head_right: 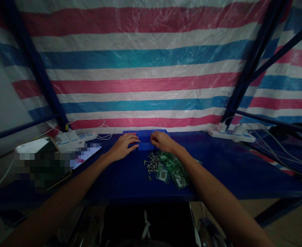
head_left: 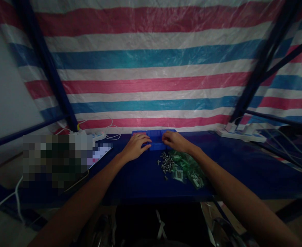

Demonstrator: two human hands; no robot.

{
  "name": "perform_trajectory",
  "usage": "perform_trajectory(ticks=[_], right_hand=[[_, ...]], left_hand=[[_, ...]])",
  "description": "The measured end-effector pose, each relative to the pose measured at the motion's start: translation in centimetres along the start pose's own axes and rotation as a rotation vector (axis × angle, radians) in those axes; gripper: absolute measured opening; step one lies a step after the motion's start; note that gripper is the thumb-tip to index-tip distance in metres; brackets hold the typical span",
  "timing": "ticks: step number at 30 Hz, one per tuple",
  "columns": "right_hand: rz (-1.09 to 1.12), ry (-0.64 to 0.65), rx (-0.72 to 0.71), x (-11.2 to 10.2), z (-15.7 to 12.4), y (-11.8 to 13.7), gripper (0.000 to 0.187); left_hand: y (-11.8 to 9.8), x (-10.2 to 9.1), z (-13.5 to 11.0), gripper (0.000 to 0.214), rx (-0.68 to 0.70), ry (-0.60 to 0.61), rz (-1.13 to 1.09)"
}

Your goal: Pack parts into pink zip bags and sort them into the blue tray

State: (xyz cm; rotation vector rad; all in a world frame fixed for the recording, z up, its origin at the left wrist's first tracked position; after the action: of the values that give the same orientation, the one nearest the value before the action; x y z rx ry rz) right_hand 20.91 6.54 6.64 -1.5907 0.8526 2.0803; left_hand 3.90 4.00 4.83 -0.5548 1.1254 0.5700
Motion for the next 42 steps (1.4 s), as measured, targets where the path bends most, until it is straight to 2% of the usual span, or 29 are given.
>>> perform_trajectory(ticks=[5, 7, 9, 14, 16, 20, 25, 29, 35, 38, 42], right_hand=[[0.049, -0.069, -0.026, -0.9, -0.6, 1.3, 0.01], [0.109, -0.055, -0.004, -1.0, -0.7, 1.8, 0.013], [0.151, 0.004, 0.021, -0.5, -0.7, 2.3, 0.02], [0.234, 0.323, -0.017, 2.5, -0.5, 3.9, 0.03], [0.322, 0.405, -0.023, 3.3, -0.7, 4.1, 0.034], [0.445, 0.464, -0.047, 4.0, -0.9, 4.8, 0.038], [0.397, 0.509, -0.134, 4.7, -0.9, 5.9, 0.026], [0.346, 0.488, -0.161, 4.9, -0.7, 5.8, 0.015], [0.382, 0.383, -0.096, 4.4, -0.5, 5.1, 0.007], [0.538, 0.316, -0.064, 3.9, -0.4, 4.6, 0.007], [0.806, 0.246, -0.03, 3.5, -0.2, 3.6, 0.017]], left_hand=[[0.0, 0.0, 0.0, 0.026, 0.005, 0.009, -0.005], [0.0, 0.0, 0.0, 0.026, 0.003, 0.006, -0.003], [0.0, 0.0, 0.0, 0.026, 0.002, 0.007, -0.001], [-0.1, 0.0, 0.0, 0.026, 0.0, 0.003, 0.006], [-0.1, 0.0, -0.1, 0.026, 0.002, -0.003, 0.003], [-0.2, 0.0, -0.1, 0.026, 0.005, -0.003, -0.002], [-0.1, 0.0, -0.1, 0.027, -0.002, 0.002, -0.003], [-0.1, 0.0, -0.1, 0.026, 0.004, 0.003, -0.008], [0.1, 0.1, 0.0, 0.027, -0.004, 0.017, -0.008], [0.0, 0.1, 0.0, 0.027, -0.006, 0.029, -0.003], [-0.3, -0.1, 0.0, 0.026, -0.003, 0.032, 0.006]])
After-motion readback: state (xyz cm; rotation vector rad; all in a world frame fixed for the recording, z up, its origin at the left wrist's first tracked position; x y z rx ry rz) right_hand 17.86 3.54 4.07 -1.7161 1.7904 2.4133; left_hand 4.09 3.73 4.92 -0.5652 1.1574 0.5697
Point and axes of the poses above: each hand's wrist, its own z-axis towards the middle knuckle, its own x-axis out of the palm, y = z × x, the point moved 9 cm from there along z, towards the middle knuckle, and after that the axes turned 15 degrees about y, right-handed, at the moved point
